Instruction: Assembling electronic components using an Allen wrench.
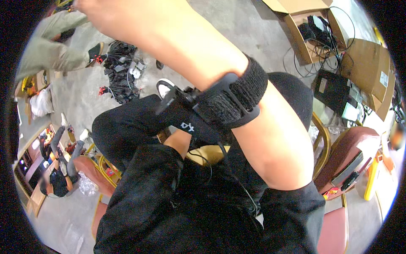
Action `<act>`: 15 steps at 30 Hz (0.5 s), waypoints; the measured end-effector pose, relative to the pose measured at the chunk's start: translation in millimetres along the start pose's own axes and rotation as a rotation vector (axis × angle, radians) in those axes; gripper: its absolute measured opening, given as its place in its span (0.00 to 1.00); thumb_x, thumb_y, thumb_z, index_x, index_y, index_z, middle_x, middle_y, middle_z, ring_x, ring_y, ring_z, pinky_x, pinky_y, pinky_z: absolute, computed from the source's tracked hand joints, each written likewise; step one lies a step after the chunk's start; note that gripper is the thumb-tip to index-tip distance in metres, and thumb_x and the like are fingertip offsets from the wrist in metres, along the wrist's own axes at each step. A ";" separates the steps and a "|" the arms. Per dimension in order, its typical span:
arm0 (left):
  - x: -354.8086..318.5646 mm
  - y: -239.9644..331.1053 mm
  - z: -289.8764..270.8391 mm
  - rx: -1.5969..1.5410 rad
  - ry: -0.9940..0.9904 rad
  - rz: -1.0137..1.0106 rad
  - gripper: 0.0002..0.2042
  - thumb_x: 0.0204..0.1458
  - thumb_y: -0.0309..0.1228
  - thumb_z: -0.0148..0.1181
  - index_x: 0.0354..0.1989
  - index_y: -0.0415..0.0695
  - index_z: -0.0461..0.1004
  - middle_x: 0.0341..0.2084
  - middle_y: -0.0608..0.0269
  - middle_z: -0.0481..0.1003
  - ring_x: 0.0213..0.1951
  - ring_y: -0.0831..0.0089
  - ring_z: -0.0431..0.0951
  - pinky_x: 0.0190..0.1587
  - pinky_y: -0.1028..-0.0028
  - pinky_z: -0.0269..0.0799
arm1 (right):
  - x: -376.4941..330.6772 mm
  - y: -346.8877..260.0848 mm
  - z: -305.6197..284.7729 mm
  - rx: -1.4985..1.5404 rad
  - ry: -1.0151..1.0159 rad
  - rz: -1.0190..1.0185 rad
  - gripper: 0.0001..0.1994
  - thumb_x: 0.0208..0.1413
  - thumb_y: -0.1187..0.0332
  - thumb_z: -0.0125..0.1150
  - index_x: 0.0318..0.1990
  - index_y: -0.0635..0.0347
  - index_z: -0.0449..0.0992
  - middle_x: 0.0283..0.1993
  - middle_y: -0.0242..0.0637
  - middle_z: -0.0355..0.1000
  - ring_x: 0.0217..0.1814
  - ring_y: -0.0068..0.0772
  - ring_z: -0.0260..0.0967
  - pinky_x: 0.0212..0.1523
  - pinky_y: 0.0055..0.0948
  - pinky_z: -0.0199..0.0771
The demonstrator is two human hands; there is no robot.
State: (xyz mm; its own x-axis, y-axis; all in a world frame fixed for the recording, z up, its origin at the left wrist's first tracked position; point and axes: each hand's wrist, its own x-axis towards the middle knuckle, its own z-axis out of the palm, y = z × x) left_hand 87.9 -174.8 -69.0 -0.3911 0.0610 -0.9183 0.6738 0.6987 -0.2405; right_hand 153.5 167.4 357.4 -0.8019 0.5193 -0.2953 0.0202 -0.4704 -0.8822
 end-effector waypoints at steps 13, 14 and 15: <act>-203.0 16.3 -302.2 -0.174 0.584 0.782 0.17 0.61 0.38 0.50 0.32 0.36 0.79 0.30 0.43 0.80 0.36 0.52 0.81 0.41 0.60 0.74 | 34.9 63.8 9.2 -0.094 0.263 -0.462 0.17 0.63 0.55 0.62 0.43 0.62 0.79 0.31 0.22 0.71 0.31 0.16 0.60 0.34 0.22 0.64; -226.5 4.5 -319.9 -0.277 0.804 0.803 0.16 0.62 0.37 0.50 0.33 0.37 0.78 0.27 0.49 0.79 0.32 0.59 0.80 0.38 0.64 0.73 | 31.1 58.9 9.0 -0.037 0.251 -0.450 0.17 0.63 0.55 0.62 0.44 0.61 0.79 0.32 0.21 0.71 0.31 0.15 0.59 0.33 0.21 0.62; -246.5 -4.7 -333.7 -0.390 1.050 0.804 0.15 0.63 0.36 0.50 0.34 0.37 0.78 0.24 0.55 0.79 0.28 0.66 0.79 0.34 0.67 0.72 | 28.3 57.0 9.0 0.018 0.239 -0.439 0.16 0.63 0.55 0.62 0.45 0.60 0.79 0.32 0.20 0.71 0.31 0.13 0.58 0.32 0.20 0.61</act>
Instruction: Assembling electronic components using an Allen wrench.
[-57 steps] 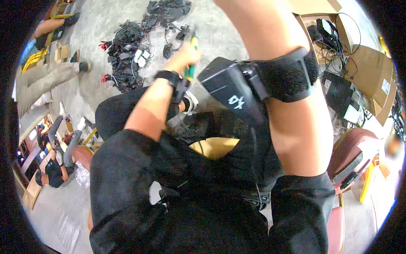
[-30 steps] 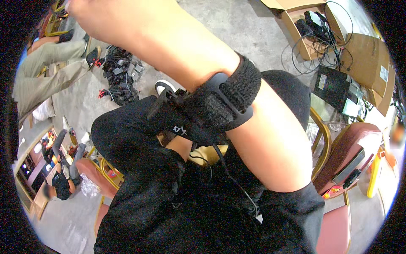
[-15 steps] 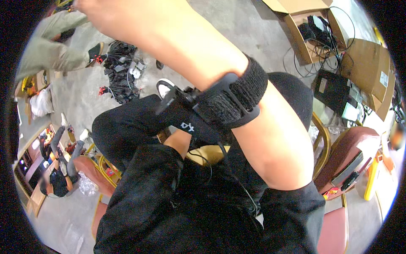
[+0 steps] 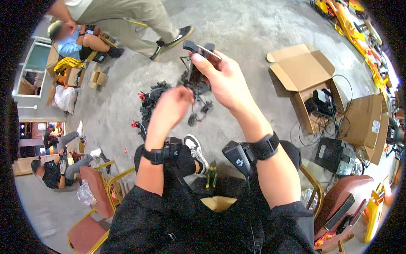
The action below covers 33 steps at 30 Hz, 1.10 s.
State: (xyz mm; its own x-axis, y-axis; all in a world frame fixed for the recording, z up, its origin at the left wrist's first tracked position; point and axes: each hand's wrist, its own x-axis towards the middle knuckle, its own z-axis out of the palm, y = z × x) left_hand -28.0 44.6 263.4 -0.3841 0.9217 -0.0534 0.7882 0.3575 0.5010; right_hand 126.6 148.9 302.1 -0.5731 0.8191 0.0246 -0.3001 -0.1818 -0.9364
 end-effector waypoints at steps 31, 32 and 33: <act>0.5 18.0 -25.7 -1.158 0.228 0.217 0.06 0.63 0.26 0.57 0.44 0.37 0.76 0.38 0.67 0.77 0.40 0.83 0.75 0.45 0.81 0.70 | -9.8 10.2 6.6 0.129 -0.240 0.238 0.17 0.62 0.71 0.63 0.56 0.64 0.71 0.32 0.20 0.66 0.30 0.12 0.56 0.29 0.17 0.55; 0.1 17.7 -26.2 -1.145 0.204 0.206 0.07 0.63 0.26 0.57 0.45 0.37 0.76 0.39 0.67 0.77 0.41 0.82 0.75 0.46 0.81 0.70 | -9.7 10.7 7.9 0.119 -0.212 0.230 0.17 0.61 0.71 0.64 0.55 0.64 0.71 0.32 0.20 0.66 0.30 0.11 0.56 0.29 0.17 0.55; 0.4 18.4 -25.6 -1.138 0.186 0.198 0.07 0.63 0.25 0.57 0.45 0.37 0.76 0.40 0.66 0.77 0.42 0.82 0.75 0.48 0.80 0.70 | -9.6 11.5 8.4 0.113 -0.183 0.221 0.17 0.61 0.72 0.64 0.55 0.64 0.71 0.32 0.20 0.66 0.30 0.11 0.56 0.29 0.17 0.55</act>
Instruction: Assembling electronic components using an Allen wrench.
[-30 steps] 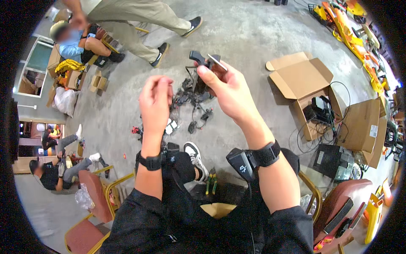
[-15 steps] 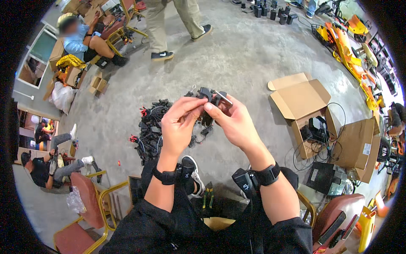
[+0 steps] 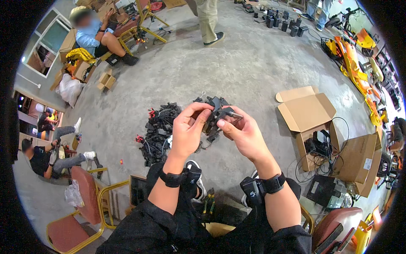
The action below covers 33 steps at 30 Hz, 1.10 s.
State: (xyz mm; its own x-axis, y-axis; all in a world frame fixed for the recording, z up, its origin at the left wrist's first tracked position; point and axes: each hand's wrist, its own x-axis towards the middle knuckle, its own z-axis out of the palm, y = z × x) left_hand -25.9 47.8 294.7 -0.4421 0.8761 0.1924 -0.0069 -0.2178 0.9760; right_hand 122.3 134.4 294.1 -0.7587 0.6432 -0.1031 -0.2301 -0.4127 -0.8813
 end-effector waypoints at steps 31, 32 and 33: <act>-5.5 4.2 3.7 -0.238 -0.144 0.044 0.08 0.62 0.23 0.57 0.47 0.38 0.77 0.43 0.66 0.78 0.44 0.80 0.77 0.50 0.78 0.71 | -9.7 -1.3 -6.2 0.120 -0.075 -0.053 0.19 0.56 0.68 0.69 0.52 0.64 0.74 0.35 0.23 0.73 0.36 0.15 0.69 0.38 0.22 0.74; -5.8 5.4 3.9 -0.222 -0.137 0.044 0.08 0.62 0.23 0.57 0.47 0.37 0.77 0.43 0.65 0.78 0.44 0.79 0.77 0.49 0.78 0.72 | -9.4 -2.0 -6.9 0.103 -0.075 -0.045 0.19 0.56 0.67 0.69 0.52 0.63 0.74 0.34 0.23 0.72 0.36 0.14 0.68 0.38 0.21 0.73; -6.1 6.8 4.6 -0.189 -0.135 0.070 0.08 0.62 0.23 0.56 0.47 0.37 0.76 0.42 0.66 0.77 0.43 0.79 0.77 0.49 0.78 0.72 | -8.9 -2.6 -7.3 0.087 -0.075 -0.039 0.18 0.56 0.67 0.69 0.52 0.63 0.74 0.34 0.22 0.72 0.35 0.14 0.67 0.37 0.20 0.72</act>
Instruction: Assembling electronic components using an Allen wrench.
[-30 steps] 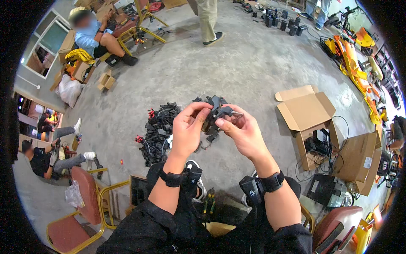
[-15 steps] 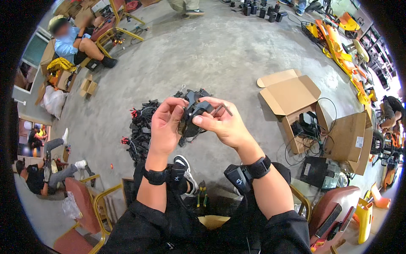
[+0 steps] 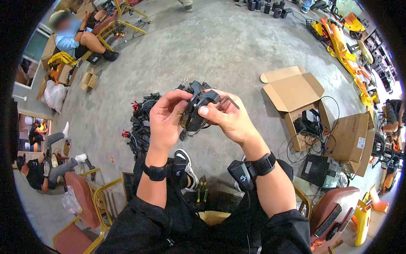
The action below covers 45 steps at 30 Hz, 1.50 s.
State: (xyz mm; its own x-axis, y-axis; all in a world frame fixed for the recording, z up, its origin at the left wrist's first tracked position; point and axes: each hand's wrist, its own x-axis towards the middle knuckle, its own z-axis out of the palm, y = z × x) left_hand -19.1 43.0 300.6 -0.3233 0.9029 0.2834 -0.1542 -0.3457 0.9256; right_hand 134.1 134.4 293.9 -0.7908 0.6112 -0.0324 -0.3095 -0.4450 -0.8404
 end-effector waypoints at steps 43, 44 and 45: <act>0.3 2.7 -5.7 -0.118 0.029 -0.321 0.12 0.64 0.38 0.59 0.30 0.45 0.72 0.23 0.76 0.70 0.26 0.87 0.66 0.28 0.81 0.60 | -0.1 -4.0 -6.4 -0.149 -0.072 0.020 0.24 0.60 0.67 0.66 0.63 0.63 0.70 0.39 0.21 0.69 0.43 0.14 0.64 0.45 0.20 0.67; 0.6 2.7 -6.8 -0.108 0.035 -0.340 0.12 0.63 0.38 0.59 0.30 0.45 0.72 0.23 0.76 0.70 0.26 0.86 0.66 0.28 0.81 0.61 | -0.5 -4.8 -6.5 -0.152 -0.079 0.022 0.24 0.60 0.68 0.66 0.63 0.62 0.70 0.40 0.21 0.69 0.43 0.14 0.64 0.46 0.20 0.67; 0.6 3.1 -7.8 -0.098 0.041 -0.359 0.12 0.63 0.37 0.60 0.30 0.45 0.72 0.24 0.75 0.71 0.27 0.86 0.67 0.29 0.81 0.62 | -0.8 -5.4 -6.4 -0.155 -0.085 0.024 0.24 0.60 0.68 0.65 0.63 0.62 0.70 0.40 0.21 0.69 0.44 0.14 0.63 0.46 0.20 0.67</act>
State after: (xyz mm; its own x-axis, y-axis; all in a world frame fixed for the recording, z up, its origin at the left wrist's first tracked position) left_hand -27.1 40.4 301.7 -0.2694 0.9607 -0.0671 -0.3525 -0.0336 0.9352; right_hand 139.8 140.5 295.0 -0.8411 0.5407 -0.0134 -0.2099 -0.3492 -0.9132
